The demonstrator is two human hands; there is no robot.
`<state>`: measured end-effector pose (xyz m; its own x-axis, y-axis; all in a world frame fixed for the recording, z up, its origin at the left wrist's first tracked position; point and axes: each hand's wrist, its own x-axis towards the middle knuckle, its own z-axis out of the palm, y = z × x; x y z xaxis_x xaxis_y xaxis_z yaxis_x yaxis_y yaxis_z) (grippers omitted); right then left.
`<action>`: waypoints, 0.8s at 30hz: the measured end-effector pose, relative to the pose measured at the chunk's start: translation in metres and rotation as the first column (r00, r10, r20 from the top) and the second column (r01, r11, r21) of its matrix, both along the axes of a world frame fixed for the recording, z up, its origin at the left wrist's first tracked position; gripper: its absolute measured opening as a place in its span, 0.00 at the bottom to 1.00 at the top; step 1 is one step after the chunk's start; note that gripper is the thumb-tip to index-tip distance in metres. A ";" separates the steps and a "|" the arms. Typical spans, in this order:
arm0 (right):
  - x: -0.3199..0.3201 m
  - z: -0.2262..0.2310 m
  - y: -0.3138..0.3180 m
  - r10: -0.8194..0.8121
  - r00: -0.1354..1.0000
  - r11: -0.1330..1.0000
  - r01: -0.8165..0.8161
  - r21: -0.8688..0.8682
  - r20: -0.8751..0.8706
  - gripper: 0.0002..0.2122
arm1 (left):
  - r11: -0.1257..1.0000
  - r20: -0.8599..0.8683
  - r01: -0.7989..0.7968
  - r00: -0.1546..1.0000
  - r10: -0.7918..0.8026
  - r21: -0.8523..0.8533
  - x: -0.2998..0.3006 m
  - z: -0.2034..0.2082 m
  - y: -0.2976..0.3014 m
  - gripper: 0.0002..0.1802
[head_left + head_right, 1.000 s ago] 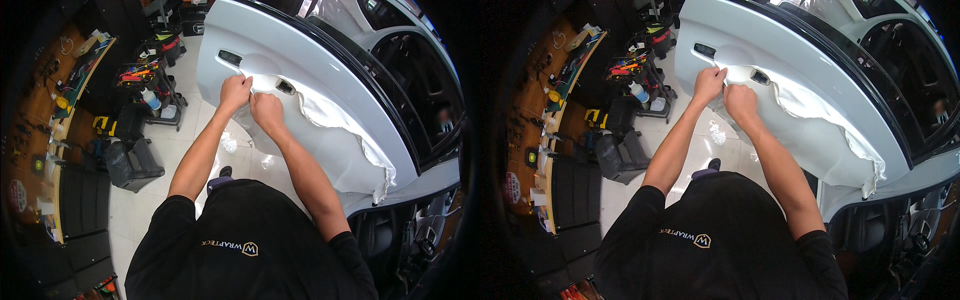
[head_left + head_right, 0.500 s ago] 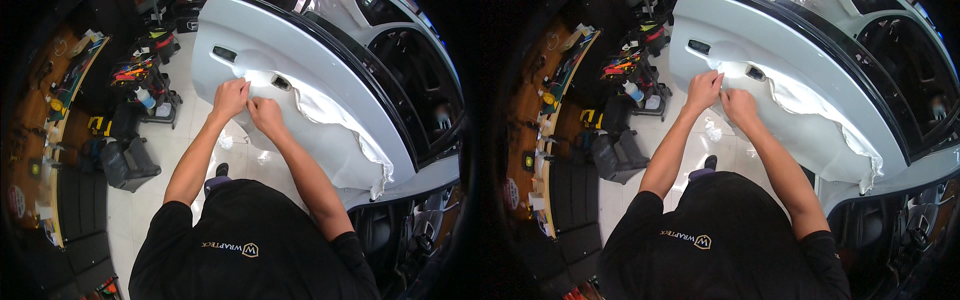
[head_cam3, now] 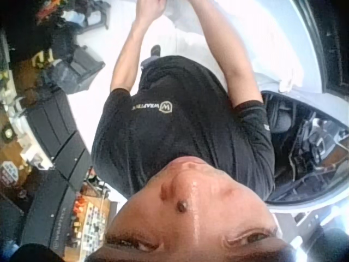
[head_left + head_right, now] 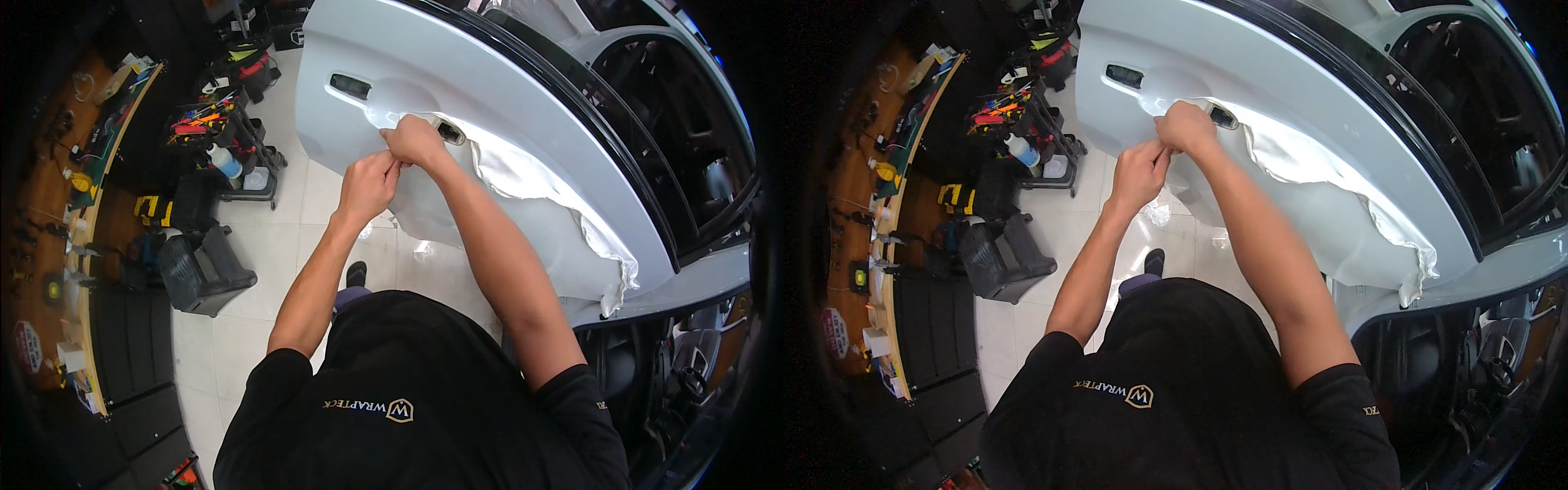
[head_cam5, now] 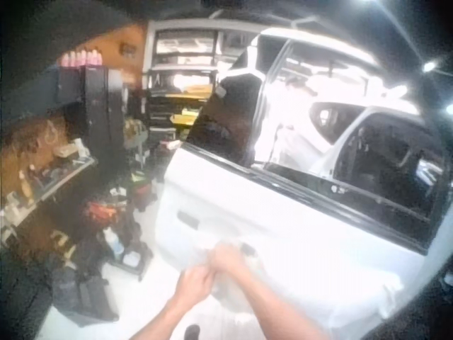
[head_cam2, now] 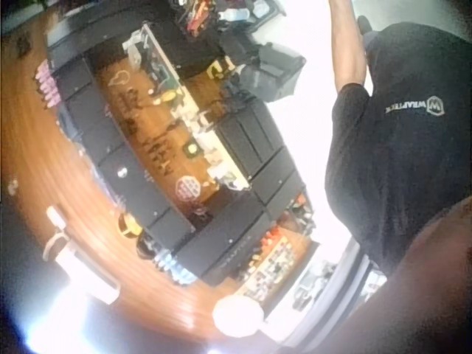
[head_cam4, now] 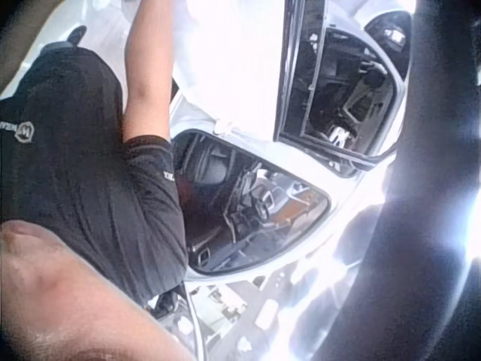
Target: The person applies a white vinyl wrap to the exterior of a car door, smoothing it by hand and using a squeegee to remove air bubbles. They then use a utility knife to trim excess material around the door handle and edges.
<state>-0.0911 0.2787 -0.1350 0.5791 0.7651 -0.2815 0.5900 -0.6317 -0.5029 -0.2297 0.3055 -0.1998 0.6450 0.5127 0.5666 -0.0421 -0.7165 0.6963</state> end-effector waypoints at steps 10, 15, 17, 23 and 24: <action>-0.014 -0.028 -0.052 -0.063 0.986 0.963 0.019 0.268 0.157 0.24 | 0.997 -0.136 0.068 0.989 -0.063 0.033 -0.009 -0.002 -0.014 0.06; 0.015 -0.072 -0.049 -0.093 0.996 0.886 0.078 0.456 0.010 0.27 | 0.999 -0.259 -0.033 0.965 0.029 -0.011 -0.026 0.077 -0.017 0.06; 0.013 -0.074 -0.046 -0.113 0.993 0.921 0.096 0.378 0.023 0.26 | 0.921 0.103 0.104 0.992 -0.071 -0.375 -0.048 0.142 -0.037 0.12; 0.014 -0.061 -0.057 -0.103 0.994 0.921 0.084 0.379 0.030 0.25 | 0.394 0.733 0.916 0.219 -0.644 0.072 -0.100 0.239 -0.081 0.11; 0.012 -0.058 -0.056 -0.101 0.995 0.923 0.087 0.374 0.017 0.24 | 0.414 0.741 0.897 0.174 -0.649 0.152 -0.095 0.251 -0.094 0.11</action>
<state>-0.0787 0.2231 -0.1935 0.6581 0.7521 0.0355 0.5588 -0.4563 -0.6925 -0.3245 0.2120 0.0511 0.3426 0.1557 0.9265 -0.9327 0.1749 0.3155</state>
